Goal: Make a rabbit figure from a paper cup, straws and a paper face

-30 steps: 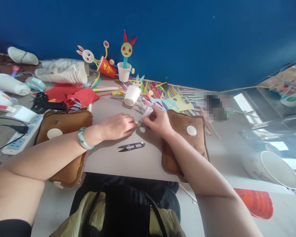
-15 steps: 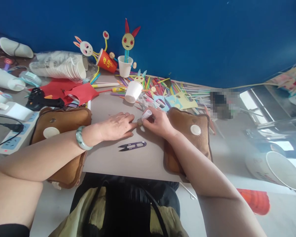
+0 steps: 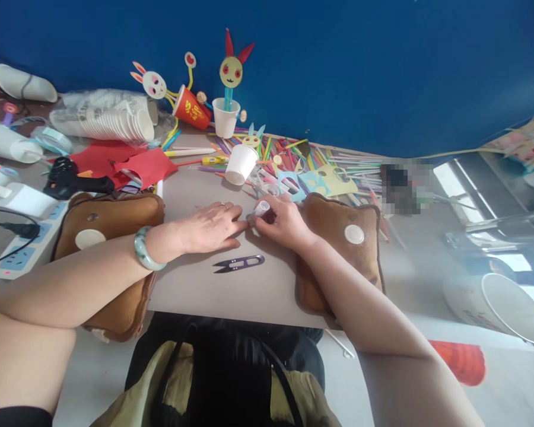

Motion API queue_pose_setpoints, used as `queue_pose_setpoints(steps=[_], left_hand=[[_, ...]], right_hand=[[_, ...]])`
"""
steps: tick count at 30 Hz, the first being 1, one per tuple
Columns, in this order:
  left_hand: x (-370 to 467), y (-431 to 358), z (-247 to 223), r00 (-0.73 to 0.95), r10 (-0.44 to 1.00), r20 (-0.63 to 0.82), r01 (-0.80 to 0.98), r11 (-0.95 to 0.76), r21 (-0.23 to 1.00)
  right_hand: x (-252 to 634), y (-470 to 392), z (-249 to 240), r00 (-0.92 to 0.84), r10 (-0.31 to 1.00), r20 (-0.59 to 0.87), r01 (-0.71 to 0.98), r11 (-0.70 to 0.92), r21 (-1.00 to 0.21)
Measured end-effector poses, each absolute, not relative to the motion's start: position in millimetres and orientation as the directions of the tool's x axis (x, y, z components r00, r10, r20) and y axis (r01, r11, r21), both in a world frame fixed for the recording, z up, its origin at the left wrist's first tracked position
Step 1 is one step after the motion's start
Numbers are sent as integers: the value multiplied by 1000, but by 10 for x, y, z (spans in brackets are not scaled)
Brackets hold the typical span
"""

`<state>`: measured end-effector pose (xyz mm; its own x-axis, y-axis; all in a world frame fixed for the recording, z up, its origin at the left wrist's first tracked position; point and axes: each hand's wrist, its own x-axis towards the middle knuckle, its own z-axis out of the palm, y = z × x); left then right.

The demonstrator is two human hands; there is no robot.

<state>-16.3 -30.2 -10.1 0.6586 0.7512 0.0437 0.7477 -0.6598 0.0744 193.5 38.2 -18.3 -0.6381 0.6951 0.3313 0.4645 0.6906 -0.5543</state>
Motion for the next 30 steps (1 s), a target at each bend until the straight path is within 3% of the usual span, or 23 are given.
queue_pose_setpoints(steps=[15, 21, 30], left_hand=[[-165, -308, -53, 664, 747, 8, 746, -663, 60], [-197, -301, -132, 679, 732, 56, 730, -681, 55], [-171, -308, -116, 665, 746, 27, 745, -666, 40]], right_hand=[[1932, 425, -186, -654, 685, 321, 492, 708, -507], [1943, 434, -207, -634, 700, 329, 508, 698, -504], [1975, 446, -232, -518, 773, 366, 500, 621, -603]])
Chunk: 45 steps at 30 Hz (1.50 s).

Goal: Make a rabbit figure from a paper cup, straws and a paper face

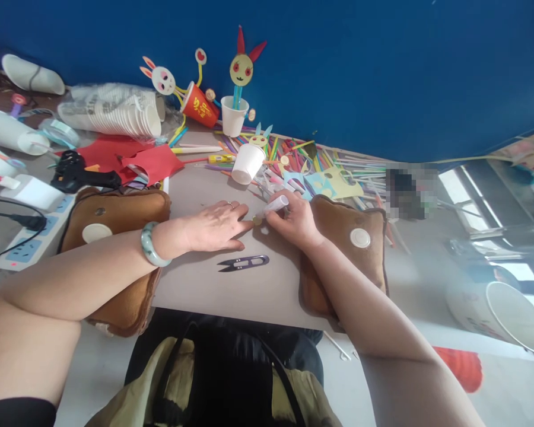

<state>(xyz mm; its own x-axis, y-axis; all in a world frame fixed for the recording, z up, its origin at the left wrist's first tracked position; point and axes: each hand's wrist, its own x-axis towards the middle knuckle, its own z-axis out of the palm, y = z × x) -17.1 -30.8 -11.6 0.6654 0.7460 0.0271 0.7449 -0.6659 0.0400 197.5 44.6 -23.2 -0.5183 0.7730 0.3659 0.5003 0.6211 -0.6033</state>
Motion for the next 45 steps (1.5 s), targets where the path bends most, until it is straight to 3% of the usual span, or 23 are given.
queue_pose_setpoints(steps=[8, 15, 19, 25, 30, 37, 45], left_hand=[[-181, -314, -123, 682, 730, 44, 730, -683, 16], [-184, -304, -137, 685, 727, 50, 726, -687, 34], [-177, -304, -147, 686, 725, 61, 726, -688, 17], [-183, -301, -155, 687, 725, 50, 725, -689, 10], [-174, -305, -140, 686, 727, 42, 727, -687, 15], [-144, -331, -99, 663, 748, 18, 748, -663, 25], [-155, -344, -99, 667, 745, 21, 745, -667, -12]], right_hand=[[1957, 452, -267, -692, 625, 361, 442, 763, -472], [1963, 466, -288, -713, 572, 406, 453, 818, -355], [1986, 474, -297, -681, 612, 401, 480, 788, -386], [2009, 485, -261, -511, 783, 354, 531, 612, -586], [1950, 436, -234, -514, 816, 266, 488, 533, -691], [1998, 442, -145, -530, 829, 179, 508, 479, -716], [2057, 495, -74, -667, 733, 131, 471, 553, -687]])
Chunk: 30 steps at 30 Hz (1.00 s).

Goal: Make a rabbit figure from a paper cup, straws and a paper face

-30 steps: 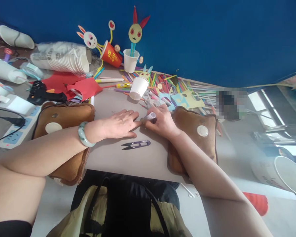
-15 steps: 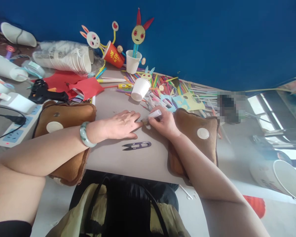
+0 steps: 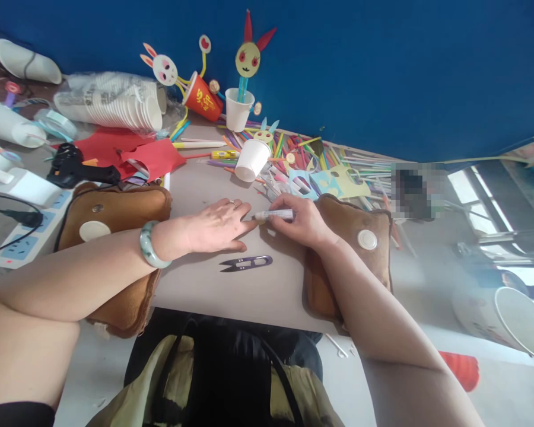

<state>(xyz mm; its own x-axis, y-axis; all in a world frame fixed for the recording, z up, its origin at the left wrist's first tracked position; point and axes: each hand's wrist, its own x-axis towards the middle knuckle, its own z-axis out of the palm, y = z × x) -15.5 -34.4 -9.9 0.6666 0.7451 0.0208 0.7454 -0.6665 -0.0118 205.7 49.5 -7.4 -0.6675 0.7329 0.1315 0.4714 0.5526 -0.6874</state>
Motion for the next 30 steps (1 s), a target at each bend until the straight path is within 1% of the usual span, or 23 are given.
queue_pose_setpoints(steps=[3, 7, 9, 11, 14, 17, 23, 27, 30], left_hand=[[-166, -344, -113, 670, 742, 26, 742, -670, -24], [-193, -332, -147, 686, 727, 39, 728, -686, -14], [-205, -324, -159, 688, 724, 41, 725, -689, 0], [-214, -320, -164, 687, 725, 43, 726, -688, 13], [-217, -319, -156, 687, 726, 45, 725, -688, 26], [-213, -323, -142, 683, 729, 37, 729, -684, 31], [-205, -327, -131, 682, 730, 44, 730, -683, 11], [-206, -329, -121, 687, 725, 34, 726, -688, 4], [-202, -332, -110, 683, 729, 32, 730, -684, -1]], right_hand=[[2071, 509, -81, -695, 707, 130, 472, 585, -660], [2103, 540, -102, -738, 654, 163, 477, 677, -560], [2120, 559, -111, -739, 647, 187, 490, 708, -509], [2135, 577, -112, -728, 650, 218, 498, 720, -483], [2156, 596, -92, -689, 680, 249, 489, 691, -532], [2165, 603, -61, -684, 690, 235, 465, 662, -588], [2145, 612, -96, -788, 582, 203, 398, 732, -554], [2142, 616, -131, -767, 594, 243, 419, 750, -511], [2135, 605, -130, -755, 598, 269, 405, 748, -526]])
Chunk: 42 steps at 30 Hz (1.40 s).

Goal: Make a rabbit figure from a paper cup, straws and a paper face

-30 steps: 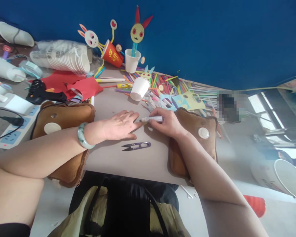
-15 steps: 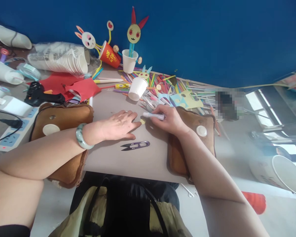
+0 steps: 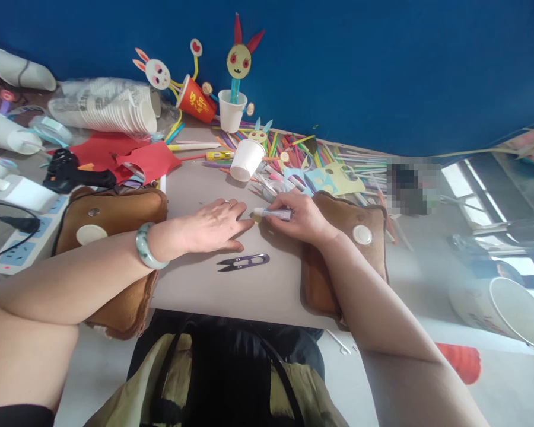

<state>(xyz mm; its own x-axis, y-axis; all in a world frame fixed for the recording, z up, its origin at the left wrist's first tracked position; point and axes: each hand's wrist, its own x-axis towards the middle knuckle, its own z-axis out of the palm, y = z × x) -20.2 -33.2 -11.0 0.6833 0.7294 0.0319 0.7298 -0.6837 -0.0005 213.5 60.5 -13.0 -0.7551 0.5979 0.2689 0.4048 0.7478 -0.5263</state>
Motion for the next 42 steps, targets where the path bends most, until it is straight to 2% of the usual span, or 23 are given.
queue_pose_setpoints(steps=[4, 8, 13, 16, 19, 30, 37, 42], left_hand=[[-199, -333, -105, 681, 732, 27, 732, -681, -4], [-202, -329, -112, 684, 729, 39, 729, -684, 6], [-205, -324, -111, 690, 723, 33, 724, -690, 4], [-203, -328, -99, 690, 723, 24, 723, -690, 4], [-199, -334, -91, 683, 730, 23, 730, -684, 0], [-197, -346, -81, 681, 732, 33, 732, -682, 9], [-189, -357, -44, 677, 736, 3, 736, -677, -5], [-189, -335, -39, 679, 734, -10, 735, -679, 5]], right_hand=[[2119, 597, -137, -794, 548, 264, 368, 779, -508], [2110, 594, -159, -775, 567, 278, 386, 774, -502], [2108, 594, -159, -805, 525, 276, 345, 793, -502], [2121, 601, -138, -777, 550, 305, 353, 783, -511], [2135, 611, -125, -798, 542, 265, 345, 770, -537], [2154, 623, -90, -821, 518, 238, 346, 784, -515], [2164, 585, -39, -762, 576, 294, 360, 755, -548], [2142, 617, -67, -829, 504, 241, 311, 775, -549]])
